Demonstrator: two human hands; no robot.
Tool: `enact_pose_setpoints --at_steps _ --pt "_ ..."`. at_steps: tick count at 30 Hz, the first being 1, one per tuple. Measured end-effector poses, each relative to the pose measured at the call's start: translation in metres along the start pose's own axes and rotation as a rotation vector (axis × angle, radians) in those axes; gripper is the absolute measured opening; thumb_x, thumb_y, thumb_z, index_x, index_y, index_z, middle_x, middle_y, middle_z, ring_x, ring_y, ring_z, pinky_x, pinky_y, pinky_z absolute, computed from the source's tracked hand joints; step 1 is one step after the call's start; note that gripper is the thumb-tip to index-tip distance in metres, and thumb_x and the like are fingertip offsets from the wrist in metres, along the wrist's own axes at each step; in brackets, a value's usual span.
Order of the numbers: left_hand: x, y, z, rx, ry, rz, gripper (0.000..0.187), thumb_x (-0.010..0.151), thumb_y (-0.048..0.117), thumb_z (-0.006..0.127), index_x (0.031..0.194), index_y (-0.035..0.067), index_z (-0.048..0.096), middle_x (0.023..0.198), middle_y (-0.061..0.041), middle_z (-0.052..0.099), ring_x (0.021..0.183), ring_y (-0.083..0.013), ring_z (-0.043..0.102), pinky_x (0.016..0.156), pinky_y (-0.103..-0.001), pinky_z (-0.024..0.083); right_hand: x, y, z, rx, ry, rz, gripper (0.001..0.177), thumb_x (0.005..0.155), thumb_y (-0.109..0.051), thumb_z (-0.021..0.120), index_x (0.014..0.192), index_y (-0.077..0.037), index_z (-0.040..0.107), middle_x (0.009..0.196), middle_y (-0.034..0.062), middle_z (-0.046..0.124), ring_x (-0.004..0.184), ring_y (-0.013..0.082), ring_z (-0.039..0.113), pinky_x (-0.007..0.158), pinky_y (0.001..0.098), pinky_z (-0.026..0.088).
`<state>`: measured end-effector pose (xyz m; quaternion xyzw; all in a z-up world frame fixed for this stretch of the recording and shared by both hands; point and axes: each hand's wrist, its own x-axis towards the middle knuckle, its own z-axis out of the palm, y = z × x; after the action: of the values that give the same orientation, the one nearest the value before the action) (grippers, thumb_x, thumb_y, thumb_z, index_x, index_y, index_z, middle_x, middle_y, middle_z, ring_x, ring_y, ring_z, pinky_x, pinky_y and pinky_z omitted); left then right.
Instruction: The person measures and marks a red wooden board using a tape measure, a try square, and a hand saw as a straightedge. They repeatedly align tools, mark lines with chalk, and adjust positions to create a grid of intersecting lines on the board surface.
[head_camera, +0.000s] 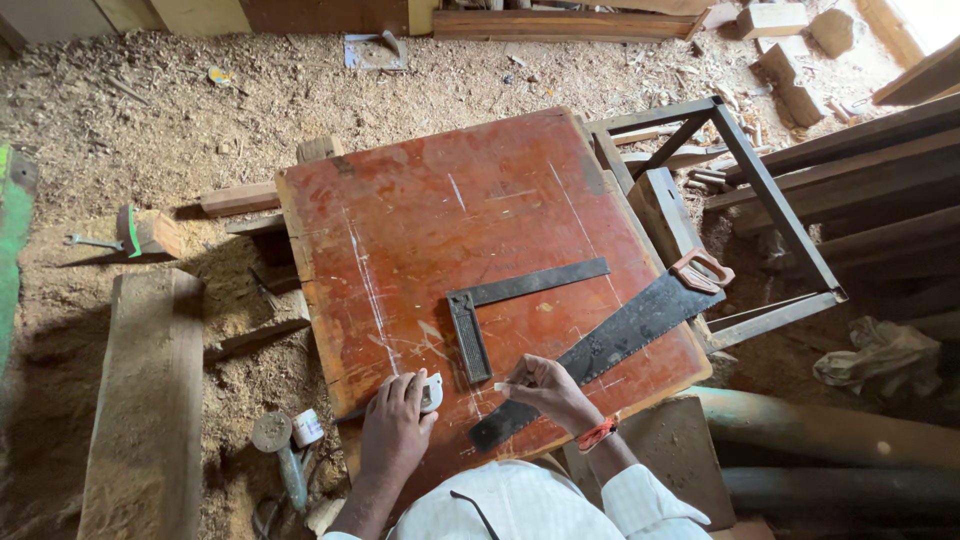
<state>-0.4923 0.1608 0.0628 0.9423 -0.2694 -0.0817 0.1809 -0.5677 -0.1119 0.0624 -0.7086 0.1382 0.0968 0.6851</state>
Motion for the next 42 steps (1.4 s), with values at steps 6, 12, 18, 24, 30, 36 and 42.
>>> enact_pose_setpoints --at_steps 6,12,18,24,30,36,42 --pt "0.003 0.000 0.002 0.034 -0.058 -0.027 0.083 0.080 0.034 0.081 0.151 0.014 0.045 0.141 -0.008 0.052 0.133 -0.0273 0.046 0.113 -0.044 0.039 0.006 -0.002 0.004 0.078 -0.039 0.022 0.026 0.100 -0.019 0.059 0.122 -0.009 0.068 0.089 -0.0032 0.066 0.083 0.0059 0.064 0.079 0.0252 0.057" --pt "0.003 0.001 0.001 0.049 -0.071 -0.031 0.081 0.081 0.035 0.081 0.151 0.015 0.045 0.136 -0.007 0.050 0.133 -0.0268 0.046 0.113 -0.044 0.040 0.010 0.012 -0.002 0.082 -0.020 -0.013 0.025 0.106 -0.021 0.053 0.121 -0.003 0.063 0.089 0.0011 0.069 0.081 0.0095 0.065 0.075 0.0281 0.056" --pt "0.005 0.001 0.001 0.050 -0.075 -0.031 0.081 0.080 0.035 0.082 0.150 0.014 0.046 0.135 -0.008 0.050 0.133 -0.0266 0.047 0.113 -0.044 0.040 0.009 0.020 -0.006 0.113 0.016 -0.010 0.024 0.102 -0.019 0.062 0.119 -0.003 0.057 0.099 0.0027 0.066 0.088 0.0096 0.065 0.077 0.0281 0.054" --pt "0.006 0.002 -0.001 0.051 -0.084 -0.029 0.080 0.081 0.035 0.081 0.150 0.014 0.046 0.135 -0.008 0.049 0.133 -0.0271 0.046 0.112 -0.044 0.041 0.003 0.010 -0.003 0.051 0.010 0.010 0.031 0.095 -0.016 0.069 0.123 -0.004 0.062 0.104 -0.0005 0.068 0.094 0.0074 0.066 0.085 0.0264 0.057" --pt "0.004 0.003 -0.003 0.036 -0.085 -0.032 0.079 0.081 0.034 0.081 0.149 0.014 0.047 0.136 -0.008 0.049 0.134 -0.0269 0.045 0.112 -0.044 0.041 0.001 0.004 0.000 -0.047 -0.001 -0.007 0.025 0.095 -0.015 0.073 0.114 -0.001 0.066 0.099 -0.0003 0.068 0.092 0.0077 0.064 0.082 0.0263 0.055" --pt "0.004 -0.004 0.009 0.041 -0.075 -0.013 0.081 0.081 0.036 0.081 0.149 0.012 0.046 0.140 -0.010 0.051 0.132 -0.0283 0.046 0.112 -0.045 0.041 0.001 0.006 -0.002 -0.106 0.035 -0.034 0.019 0.093 -0.011 0.074 0.108 -0.003 0.067 0.098 0.0017 0.070 0.092 0.0090 0.067 0.084 0.0276 0.058" --pt "0.000 -0.004 0.014 -0.239 0.019 -0.025 0.072 0.088 0.040 0.076 0.145 0.007 0.047 0.133 -0.014 0.056 0.118 -0.0281 0.061 0.101 -0.042 0.053 0.003 0.016 -0.004 0.336 0.014 0.012 0.024 0.097 -0.023 0.060 0.109 -0.003 0.065 0.096 0.0043 0.071 0.090 0.0143 0.072 0.084 0.0300 0.060"
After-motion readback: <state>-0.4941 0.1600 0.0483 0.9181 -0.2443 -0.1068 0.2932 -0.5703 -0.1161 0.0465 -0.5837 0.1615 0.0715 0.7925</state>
